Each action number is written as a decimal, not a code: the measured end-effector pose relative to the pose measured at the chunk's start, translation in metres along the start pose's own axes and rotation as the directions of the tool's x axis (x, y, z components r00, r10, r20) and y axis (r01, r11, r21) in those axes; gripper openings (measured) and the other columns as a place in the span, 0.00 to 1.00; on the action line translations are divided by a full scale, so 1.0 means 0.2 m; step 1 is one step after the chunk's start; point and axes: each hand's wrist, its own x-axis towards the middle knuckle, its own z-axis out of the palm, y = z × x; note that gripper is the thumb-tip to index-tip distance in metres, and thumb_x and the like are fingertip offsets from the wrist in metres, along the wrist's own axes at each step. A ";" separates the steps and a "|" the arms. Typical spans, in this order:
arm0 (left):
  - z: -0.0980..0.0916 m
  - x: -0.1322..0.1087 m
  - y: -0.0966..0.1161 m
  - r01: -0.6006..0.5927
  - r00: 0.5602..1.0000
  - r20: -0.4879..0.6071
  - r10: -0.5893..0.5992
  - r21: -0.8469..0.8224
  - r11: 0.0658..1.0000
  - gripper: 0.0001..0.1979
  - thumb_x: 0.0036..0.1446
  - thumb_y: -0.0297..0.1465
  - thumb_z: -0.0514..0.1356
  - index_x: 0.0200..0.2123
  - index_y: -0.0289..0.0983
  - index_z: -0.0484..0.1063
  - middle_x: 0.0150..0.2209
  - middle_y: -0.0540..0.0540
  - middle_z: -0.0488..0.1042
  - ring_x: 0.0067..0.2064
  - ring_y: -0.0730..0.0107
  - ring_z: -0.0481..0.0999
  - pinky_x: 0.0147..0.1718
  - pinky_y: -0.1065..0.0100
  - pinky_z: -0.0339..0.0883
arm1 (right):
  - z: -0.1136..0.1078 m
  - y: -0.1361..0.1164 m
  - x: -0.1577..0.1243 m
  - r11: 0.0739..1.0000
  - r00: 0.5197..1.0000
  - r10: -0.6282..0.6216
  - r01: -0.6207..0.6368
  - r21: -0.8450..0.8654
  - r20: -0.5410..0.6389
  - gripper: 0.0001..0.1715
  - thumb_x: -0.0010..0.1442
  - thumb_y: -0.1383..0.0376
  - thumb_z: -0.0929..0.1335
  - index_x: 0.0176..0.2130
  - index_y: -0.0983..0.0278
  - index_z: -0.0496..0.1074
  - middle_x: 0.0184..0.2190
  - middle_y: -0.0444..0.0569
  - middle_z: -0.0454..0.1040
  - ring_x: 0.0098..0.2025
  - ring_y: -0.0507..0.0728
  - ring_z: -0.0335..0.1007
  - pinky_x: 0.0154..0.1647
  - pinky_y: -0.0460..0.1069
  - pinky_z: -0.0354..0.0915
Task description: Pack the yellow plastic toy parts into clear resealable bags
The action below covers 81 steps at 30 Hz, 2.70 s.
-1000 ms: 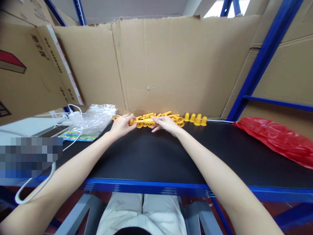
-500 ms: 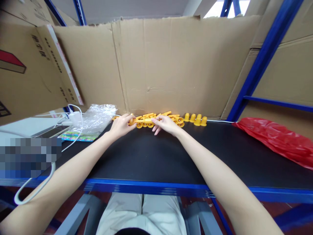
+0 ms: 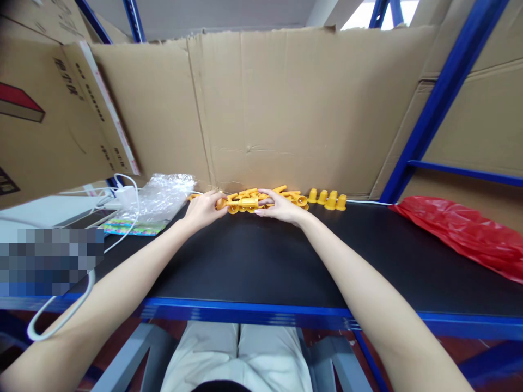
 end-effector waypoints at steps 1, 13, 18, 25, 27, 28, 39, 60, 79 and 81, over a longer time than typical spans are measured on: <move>0.00 0.00 0.00 0.005 1.000 0.003 -0.005 -0.001 1.000 0.16 0.54 0.39 0.55 0.45 0.41 0.71 0.42 0.46 0.73 0.42 0.62 0.73 0.37 0.68 0.64 | 0.00 0.00 0.00 1.000 1.000 -0.012 0.012 0.013 -0.005 0.46 0.48 0.63 0.73 0.61 0.61 0.52 0.51 0.56 0.67 0.41 0.54 0.73 0.47 0.52 0.68; 0.00 0.00 -0.01 -0.004 1.000 0.009 0.004 -0.009 1.000 0.16 0.54 0.39 0.55 0.44 0.41 0.71 0.42 0.46 0.73 0.43 0.63 0.73 0.37 0.68 0.63 | 0.01 0.02 0.04 0.996 0.994 -0.090 0.090 -0.013 -0.064 0.26 0.49 0.67 0.71 0.48 0.64 0.66 0.41 0.51 0.72 0.40 0.54 0.73 0.51 0.55 0.66; 0.01 0.00 -0.01 -0.021 1.000 -0.002 0.021 -0.017 1.000 0.15 0.54 0.40 0.55 0.42 0.41 0.71 0.41 0.46 0.74 0.42 0.62 0.73 0.36 0.67 0.63 | 0.03 0.01 0.03 0.998 0.995 -0.063 0.063 0.000 -0.083 0.21 0.50 0.67 0.71 0.45 0.65 0.67 0.41 0.53 0.72 0.37 0.54 0.74 0.48 0.55 0.68; 0.02 0.00 -0.01 -0.014 1.000 0.012 0.014 -0.025 1.000 0.16 0.55 0.41 0.54 0.45 0.42 0.70 0.43 0.46 0.73 0.43 0.61 0.73 0.38 0.66 0.64 | 0.03 0.01 0.03 0.996 0.992 -0.084 0.085 0.005 -0.090 0.23 0.48 0.66 0.71 0.45 0.66 0.67 0.41 0.54 0.72 0.37 0.55 0.74 0.47 0.55 0.68; 0.01 0.00 -0.01 -0.020 1.000 0.020 0.021 -0.044 0.999 0.20 0.56 0.42 0.54 0.51 0.44 0.65 0.46 0.46 0.71 0.46 0.60 0.72 0.41 0.65 0.64 | 0.03 0.00 0.04 0.994 0.984 -0.105 0.099 -0.047 -0.143 0.24 0.47 0.65 0.72 0.45 0.66 0.67 0.41 0.54 0.72 0.38 0.55 0.73 0.47 0.54 0.68; 0.01 0.00 -0.02 -0.021 0.999 0.024 0.022 -0.052 0.998 0.24 0.56 0.42 0.54 0.55 0.45 0.61 0.49 0.46 0.70 0.47 0.60 0.72 0.42 0.64 0.64 | 0.02 0.00 0.04 0.991 0.977 -0.116 0.101 -0.089 -0.181 0.24 0.47 0.65 0.72 0.45 0.65 0.67 0.41 0.54 0.72 0.37 0.55 0.73 0.45 0.54 0.68; 0.08 0.03 -0.22 0.112 0.937 0.300 -0.178 0.225 0.968 0.22 0.56 0.33 0.50 0.53 0.37 0.64 0.54 0.35 0.63 0.55 0.50 0.65 0.47 0.57 0.63 | -0.08 0.07 0.04 0.736 0.770 -0.424 -0.013 -0.676 -0.476 0.19 0.52 0.63 0.68 0.45 0.61 0.67 0.42 0.49 0.73 0.30 0.54 0.69 0.37 0.52 0.65; 0.06 0.04 -0.21 0.165 0.862 0.449 -0.233 0.186 0.969 0.13 0.50 0.30 0.54 0.39 0.39 0.74 0.42 0.38 0.75 0.46 0.53 0.74 0.40 0.59 0.68 | 0.25 -0.09 0.34 0.232 0.887 -0.454 0.024 -0.973 -0.087 0.17 0.60 0.71 0.59 0.49 0.63 0.64 0.42 0.53 0.70 0.40 0.59 0.65 0.37 0.51 0.48; 0.04 0.04 -0.20 0.135 0.867 0.448 -0.220 0.213 0.968 0.14 0.49 0.29 0.54 0.39 0.41 0.74 0.41 0.41 0.76 0.44 0.58 0.74 0.40 0.63 0.68 | 0.44 -0.08 0.40 0.066 0.942 -0.319 0.130 -0.989 0.102 0.18 0.62 0.72 0.56 0.45 0.68 0.70 0.44 0.59 0.70 0.45 0.62 0.66 0.47 0.56 0.51; 0.04 0.04 -0.20 0.133 0.866 0.449 -0.218 0.213 0.968 0.14 0.48 0.29 0.54 0.39 0.41 0.74 0.41 0.41 0.76 0.44 0.57 0.74 0.40 0.62 0.68 | 0.44 -0.08 0.38 0.122 0.958 -0.280 0.103 -0.987 0.066 0.18 0.60 0.72 0.57 0.46 0.66 0.70 0.45 0.58 0.70 0.47 0.63 0.66 0.48 0.58 0.51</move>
